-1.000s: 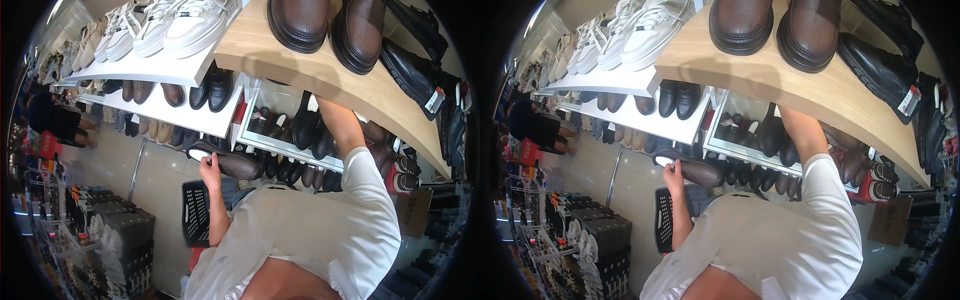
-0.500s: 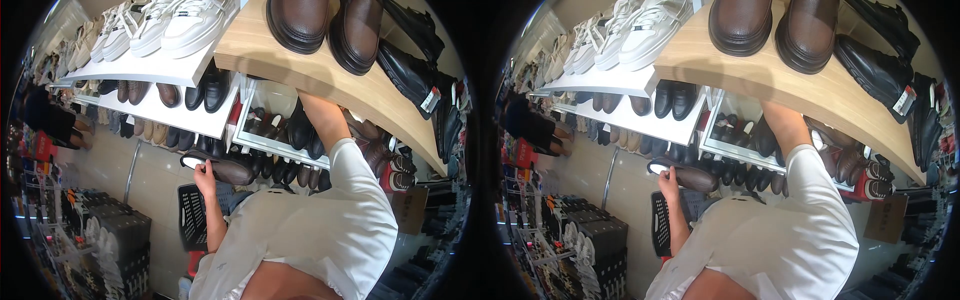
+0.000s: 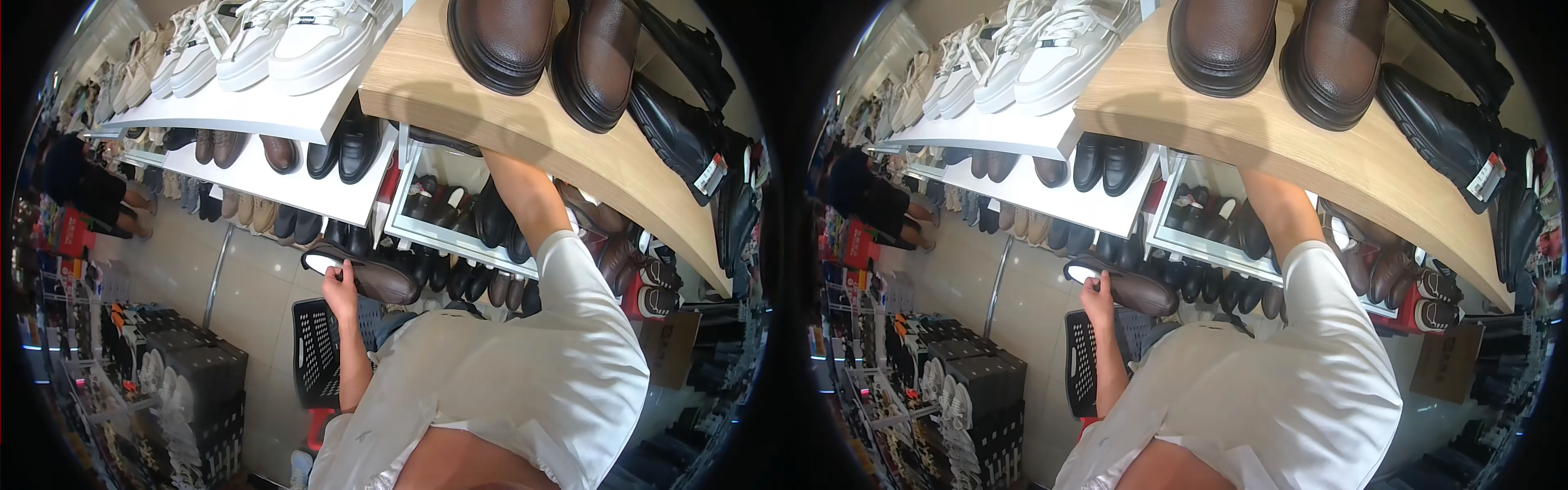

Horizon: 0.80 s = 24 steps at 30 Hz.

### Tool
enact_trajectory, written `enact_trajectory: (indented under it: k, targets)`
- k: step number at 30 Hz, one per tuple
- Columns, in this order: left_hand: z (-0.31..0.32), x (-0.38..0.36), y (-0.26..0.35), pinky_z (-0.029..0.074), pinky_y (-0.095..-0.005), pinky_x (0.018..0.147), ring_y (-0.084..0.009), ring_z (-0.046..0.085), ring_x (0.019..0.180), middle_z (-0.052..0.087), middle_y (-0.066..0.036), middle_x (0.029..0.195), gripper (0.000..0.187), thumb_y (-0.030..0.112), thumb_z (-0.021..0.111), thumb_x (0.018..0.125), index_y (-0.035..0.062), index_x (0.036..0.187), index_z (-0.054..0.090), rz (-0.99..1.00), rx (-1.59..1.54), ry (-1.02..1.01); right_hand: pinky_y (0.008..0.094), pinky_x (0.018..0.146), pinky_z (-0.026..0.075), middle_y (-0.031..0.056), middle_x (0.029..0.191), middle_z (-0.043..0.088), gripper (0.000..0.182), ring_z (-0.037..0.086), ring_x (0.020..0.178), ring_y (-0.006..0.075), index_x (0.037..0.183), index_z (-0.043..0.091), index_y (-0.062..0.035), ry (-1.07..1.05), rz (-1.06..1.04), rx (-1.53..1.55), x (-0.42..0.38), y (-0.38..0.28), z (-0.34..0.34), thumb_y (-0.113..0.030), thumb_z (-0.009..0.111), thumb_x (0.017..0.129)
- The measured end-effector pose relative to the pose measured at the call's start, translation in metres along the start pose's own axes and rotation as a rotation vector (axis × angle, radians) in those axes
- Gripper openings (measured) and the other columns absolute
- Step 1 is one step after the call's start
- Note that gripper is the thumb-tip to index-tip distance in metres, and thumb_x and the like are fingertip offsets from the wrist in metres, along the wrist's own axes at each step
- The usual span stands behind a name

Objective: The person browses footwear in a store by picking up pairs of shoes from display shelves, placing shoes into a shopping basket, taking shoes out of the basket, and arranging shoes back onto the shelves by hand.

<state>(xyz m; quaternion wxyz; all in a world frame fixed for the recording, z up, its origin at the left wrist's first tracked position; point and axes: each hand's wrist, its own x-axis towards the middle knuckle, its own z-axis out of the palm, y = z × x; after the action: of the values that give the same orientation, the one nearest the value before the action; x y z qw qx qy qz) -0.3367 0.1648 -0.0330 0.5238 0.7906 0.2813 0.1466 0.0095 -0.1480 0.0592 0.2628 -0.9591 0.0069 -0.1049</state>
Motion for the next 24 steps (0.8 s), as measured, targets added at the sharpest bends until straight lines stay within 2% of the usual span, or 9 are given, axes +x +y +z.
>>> enact_trajectory:
  k: [3, 12, 17, 18, 19, 20, 21, 23, 24]
  targets:
    - [0.004, 0.001, -0.007, 0.039, -0.0343, 0.056, -0.0147, 0.038, 0.057, 0.047, -0.005, 0.059, 0.04, 0.025, 0.068, 0.092, -0.0008, 0.069, 0.049, 0.058, 0.006, 0.011, 0.039, 0.082, 0.05, 0.0164, 0.105, 0.069, 0.034, 0.064, 0.092, 0.0265, 0.108, 0.065, 0.0006, 0.005, 0.002, 0.001, 0.003, -0.001, 0.003, -0.029, 0.068, 0.091]
    - [0.021, 0.003, 0.01, 0.038, -0.0339, 0.055, -0.0147, 0.036, 0.057, 0.045, -0.005, 0.059, 0.039, 0.023, 0.068, 0.092, -0.0006, 0.069, 0.047, 0.044, -0.033, -0.045, 0.0388, 0.081, 0.051, 0.0164, 0.105, 0.069, 0.034, 0.064, 0.092, 0.0258, 0.108, 0.065, 0.001, 0.075, -0.003, 0.04, -0.003, -0.006, 0.014, -0.029, 0.068, 0.091]
    - [0.048, 0.016, 0.03, 0.038, -0.0345, 0.054, -0.017, 0.036, 0.056, 0.045, -0.008, 0.059, 0.039, 0.023, 0.068, 0.092, -0.0011, 0.069, 0.048, 0.149, -0.026, -0.082, 0.0387, 0.081, 0.051, 0.0164, 0.105, 0.069, 0.034, 0.064, 0.092, 0.0254, 0.108, 0.065, 0.0012, 0.3, -0.174, 0.219, -0.085, -0.019, 0.025, -0.029, 0.068, 0.091]
    - [0.052, 0.018, 0.038, 0.038, -0.0347, 0.054, -0.0179, 0.036, 0.056, 0.045, -0.01, 0.059, 0.038, 0.022, 0.068, 0.092, -0.0015, 0.069, 0.048, 0.184, -0.016, -0.152, 0.0387, 0.081, 0.051, 0.0164, 0.105, 0.069, 0.034, 0.064, 0.092, 0.0254, 0.108, 0.065, 0.0012, 0.301, -0.22, 0.268, -0.115, -0.011, 0.038, -0.029, 0.068, 0.091]
    - [0.052, 0.018, 0.044, 0.038, -0.0348, 0.054, -0.0187, 0.036, 0.056, 0.046, -0.012, 0.06, 0.038, 0.022, 0.068, 0.091, -0.002, 0.069, 0.048, 0.215, 0.001, -0.221, 0.0353, 0.07, 0.053, 0.0153, 0.099, 0.068, 0.032, 0.064, 0.081, 0.0195, 0.107, 0.064, 0.0019, -0.031, 0.009, 0.563, -0.162, -0.051, -0.011, -0.026, 0.067, 0.092]
    - [0.053, 0.023, 0.052, 0.038, -0.0358, 0.053, -0.0214, 0.037, 0.055, 0.047, -0.014, 0.061, 0.036, 0.019, 0.07, 0.089, -0.0025, 0.07, 0.048, 0.273, 0.056, -0.312, 0.0338, 0.066, 0.052, 0.015, 0.1, 0.065, 0.033, 0.064, 0.077, 0.0183, 0.109, 0.062, 0.0018, -0.068, 0.025, 0.587, -0.191, -0.043, 0.002, -0.024, 0.069, 0.091]
    - [0.052, 0.031, 0.061, 0.038, -0.0364, 0.053, -0.0247, 0.037, 0.053, 0.046, -0.015, 0.061, 0.033, 0.016, 0.072, 0.086, -0.002, 0.071, 0.049, 0.475, 0.028, -0.422, 0.0322, 0.062, 0.052, 0.0147, 0.102, 0.063, 0.034, 0.063, 0.073, 0.017, 0.112, 0.06, 0.0017, -0.108, 0.04, 0.611, -0.215, -0.032, 0.014, -0.022, 0.071, 0.09]
    - [0.047, 0.049, 0.081, 0.038, -0.0364, 0.054, -0.027, 0.039, 0.055, 0.046, -0.014, 0.064, 0.028, 0.011, 0.072, 0.084, -0.0019, 0.072, 0.05, 0.597, 0.087, -0.784, 0.0354, 0.072, 0.053, 0.0163, 0.12, 0.057, 0.045, 0.065, 0.081, 0.0235, 0.123, 0.054, 0.0017, -0.1, 0.033, 0.529, -0.26, -0.038, 0.002, -0.021, 0.071, 0.089]
    - [0.048, 0.054, 0.092, 0.042, -0.0377, 0.062, -0.0293, 0.048, 0.064, 0.05, -0.014, 0.072, 0.023, 0.008, 0.073, 0.081, -0.0011, 0.074, 0.053, 0.661, 0.143, -0.891, 0.0354, 0.072, 0.053, 0.0163, 0.12, 0.057, 0.045, 0.065, 0.081, 0.0235, 0.123, 0.054, 0.0017, -0.098, 0.029, 0.532, -0.266, -0.035, -0.001, -0.021, 0.071, 0.089]
